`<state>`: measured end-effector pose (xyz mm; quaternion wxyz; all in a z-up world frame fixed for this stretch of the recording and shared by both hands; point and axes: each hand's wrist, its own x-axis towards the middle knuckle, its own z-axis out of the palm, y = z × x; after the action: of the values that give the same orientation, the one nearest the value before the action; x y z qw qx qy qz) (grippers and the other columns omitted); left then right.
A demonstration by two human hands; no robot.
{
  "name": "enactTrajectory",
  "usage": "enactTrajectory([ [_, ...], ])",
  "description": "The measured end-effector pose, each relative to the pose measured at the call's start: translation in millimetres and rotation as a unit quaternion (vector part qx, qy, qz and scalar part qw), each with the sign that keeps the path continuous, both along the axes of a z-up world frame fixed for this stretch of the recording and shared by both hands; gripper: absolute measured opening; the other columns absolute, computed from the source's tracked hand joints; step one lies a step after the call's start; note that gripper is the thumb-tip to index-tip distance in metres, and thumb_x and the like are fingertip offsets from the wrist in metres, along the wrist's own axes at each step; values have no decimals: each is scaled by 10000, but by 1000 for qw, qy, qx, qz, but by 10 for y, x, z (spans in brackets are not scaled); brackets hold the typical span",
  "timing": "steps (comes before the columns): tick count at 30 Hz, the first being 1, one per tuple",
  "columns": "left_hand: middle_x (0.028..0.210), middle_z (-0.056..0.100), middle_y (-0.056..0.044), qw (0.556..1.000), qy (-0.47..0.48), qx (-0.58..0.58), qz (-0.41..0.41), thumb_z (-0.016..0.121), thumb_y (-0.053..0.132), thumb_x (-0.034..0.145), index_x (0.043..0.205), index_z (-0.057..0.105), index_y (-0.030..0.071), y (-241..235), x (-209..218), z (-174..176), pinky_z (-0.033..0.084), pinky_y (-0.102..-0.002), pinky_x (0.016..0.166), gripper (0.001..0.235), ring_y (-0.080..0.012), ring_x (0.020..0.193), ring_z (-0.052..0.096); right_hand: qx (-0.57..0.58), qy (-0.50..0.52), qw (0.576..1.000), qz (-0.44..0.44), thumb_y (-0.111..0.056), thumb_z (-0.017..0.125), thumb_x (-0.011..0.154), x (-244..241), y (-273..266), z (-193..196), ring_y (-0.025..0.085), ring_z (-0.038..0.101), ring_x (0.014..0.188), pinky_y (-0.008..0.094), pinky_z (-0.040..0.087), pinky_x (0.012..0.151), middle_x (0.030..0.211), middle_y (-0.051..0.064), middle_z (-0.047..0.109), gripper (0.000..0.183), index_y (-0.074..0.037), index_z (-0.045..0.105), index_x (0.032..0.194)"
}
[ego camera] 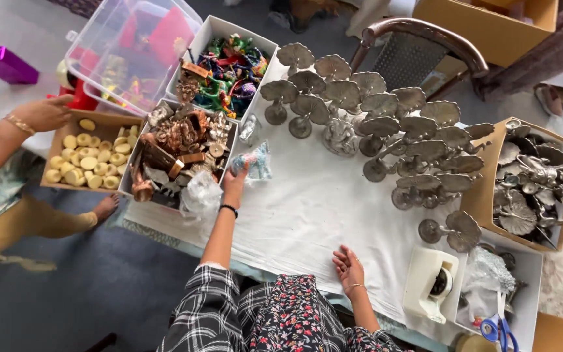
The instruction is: The person wraps small decorative figurines, including a blue horse and a green figure, in bubble wrap. They use a tape dispenser to secure the wrapping and place the finished items on a white cloth-covered table.
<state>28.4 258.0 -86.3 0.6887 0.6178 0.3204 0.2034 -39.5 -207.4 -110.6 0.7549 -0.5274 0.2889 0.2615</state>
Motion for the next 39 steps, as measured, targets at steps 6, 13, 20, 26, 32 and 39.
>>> enactTrajectory([
  [6,1325,604,-181,971,51,187,140,799,425,897,1438,457,4,-387,-21,-233,436,-374,1032,766,-312,1203,577,-93,-10,995,-27,-404,518,1030,-40,180,105,105,691,763,201,463,547,1024,60,767,400,-128,644,1290],
  [13,1399,539,-229,765,247,595,13,736,406,756,1394,536,144,-991,-138,1125,383,-575,994,718,-452,1285,485,-142,-5,987,-79,-379,514,1033,-36,340,212,113,697,710,211,419,497,940,76,769,384,-97,667,1244],
  [20,955,678,-112,807,102,529,-244,655,436,1048,953,701,111,-965,1046,787,482,-470,821,342,-304,973,626,-157,-16,985,-73,-389,492,1041,-127,389,37,108,701,718,212,450,533,947,77,779,392,-98,670,1234],
  [26,1493,488,-203,752,118,623,-179,771,455,811,1297,663,170,-818,946,707,239,-722,1012,573,-474,1382,310,-161,-18,986,-27,-326,599,998,-242,115,226,116,736,828,235,556,689,1029,79,769,392,-93,655,1308],
  [32,1648,451,-142,661,100,714,-207,732,423,1018,1412,642,154,-82,156,318,214,-568,1213,486,-344,1596,240,-272,-174,946,11,-106,776,838,-232,-665,297,120,741,833,284,615,746,934,67,773,359,-61,740,1192],
  [39,1269,721,36,786,58,597,-151,804,275,1005,839,720,121,-420,-388,716,287,-534,1139,241,-268,1408,456,-662,-264,656,-247,-232,701,921,624,-2585,1216,266,711,956,395,558,874,1076,135,750,291,-75,730,1164],
])
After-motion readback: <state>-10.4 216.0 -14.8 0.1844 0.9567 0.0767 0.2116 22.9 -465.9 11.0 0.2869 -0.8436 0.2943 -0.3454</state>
